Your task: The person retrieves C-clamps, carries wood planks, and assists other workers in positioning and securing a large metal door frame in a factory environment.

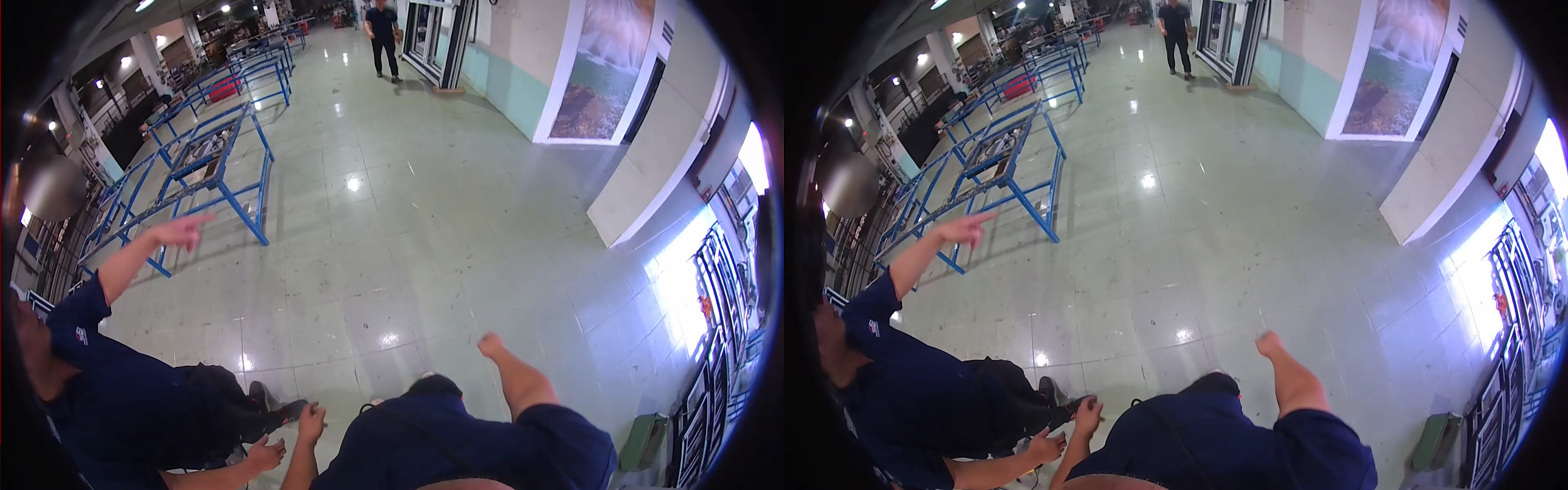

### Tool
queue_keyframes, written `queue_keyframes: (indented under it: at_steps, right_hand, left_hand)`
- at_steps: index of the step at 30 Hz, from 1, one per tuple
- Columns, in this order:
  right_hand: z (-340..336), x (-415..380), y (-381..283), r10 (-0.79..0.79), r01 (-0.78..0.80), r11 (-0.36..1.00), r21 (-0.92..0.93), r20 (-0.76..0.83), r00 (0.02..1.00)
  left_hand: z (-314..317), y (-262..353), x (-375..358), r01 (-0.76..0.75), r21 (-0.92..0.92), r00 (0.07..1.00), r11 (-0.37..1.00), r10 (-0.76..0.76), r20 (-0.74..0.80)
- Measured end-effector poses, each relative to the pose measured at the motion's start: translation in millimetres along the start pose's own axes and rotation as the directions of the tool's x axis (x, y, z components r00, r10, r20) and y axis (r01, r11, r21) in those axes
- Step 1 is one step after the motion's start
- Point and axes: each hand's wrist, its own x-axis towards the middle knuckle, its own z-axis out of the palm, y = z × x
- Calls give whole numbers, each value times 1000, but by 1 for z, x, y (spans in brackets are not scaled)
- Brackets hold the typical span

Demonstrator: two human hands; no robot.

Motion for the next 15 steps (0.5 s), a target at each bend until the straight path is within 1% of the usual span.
queue_keyframes:
  at_steps: [1,2,3,4,5,6,7,8,9,10,11,12,13,14,15]
  right_hand:
    - [23,1,37,44,-44,999,9,8,999]
    - [35,-8,59,-34,67,967,-244,138,990]
    - [53,-25,83,115,-76,973,-220,174,978]
    - [57,-53,91,217,-148,965,-215,346,913]
    - [68,-74,102,168,-18,951,-308,470,867]
    - [90,-86,114,205,-45,963,-267,607,768]
    - [100,-108,112,273,-226,962,-155,613,741]
    - [115,-128,117,336,-401,915,-41,629,702]
    - [127,-134,118,336,-403,914,-40,628,701]
    - [153,-129,135,120,-149,989,-13,660,742]
    - [168,-128,145,-100,112,993,26,683,724]
    - [161,-127,137,-95,103,994,29,685,722]
    - [148,-121,120,-88,217,972,-88,723,685]
    - [138,-116,106,-70,325,925,-195,755,652]
    - [121,-113,86,-2,194,962,-191,708,706]
  left_hand:
    - [7,-4,33,-110,23,993,994,109,33]
    - [14,29,38,-129,-34,984,991,133,117]
    - [27,59,39,-137,-91,967,986,153,202]
    - [42,72,39,-102,-20,938,995,103,331]
    - [55,83,42,-82,58,891,995,47,451]
    - [77,81,45,-181,52,770,982,108,629]
    - [93,79,48,-274,25,608,961,153,779]
    - [92,90,45,-276,26,609,961,154,778]
    - [89,100,41,-292,-7,576,956,182,797]
    - [82,120,31,-304,-39,541,952,206,815]
    - [74,139,21,-314,-71,503,947,230,833]
    - [66,153,11,-322,-102,463,941,250,850]
    - [60,159,4,-328,-130,417,936,267,869]
    - [57,154,0,-329,-126,398,936,258,880]
    - [55,147,0,-326,-104,458,939,254,852]
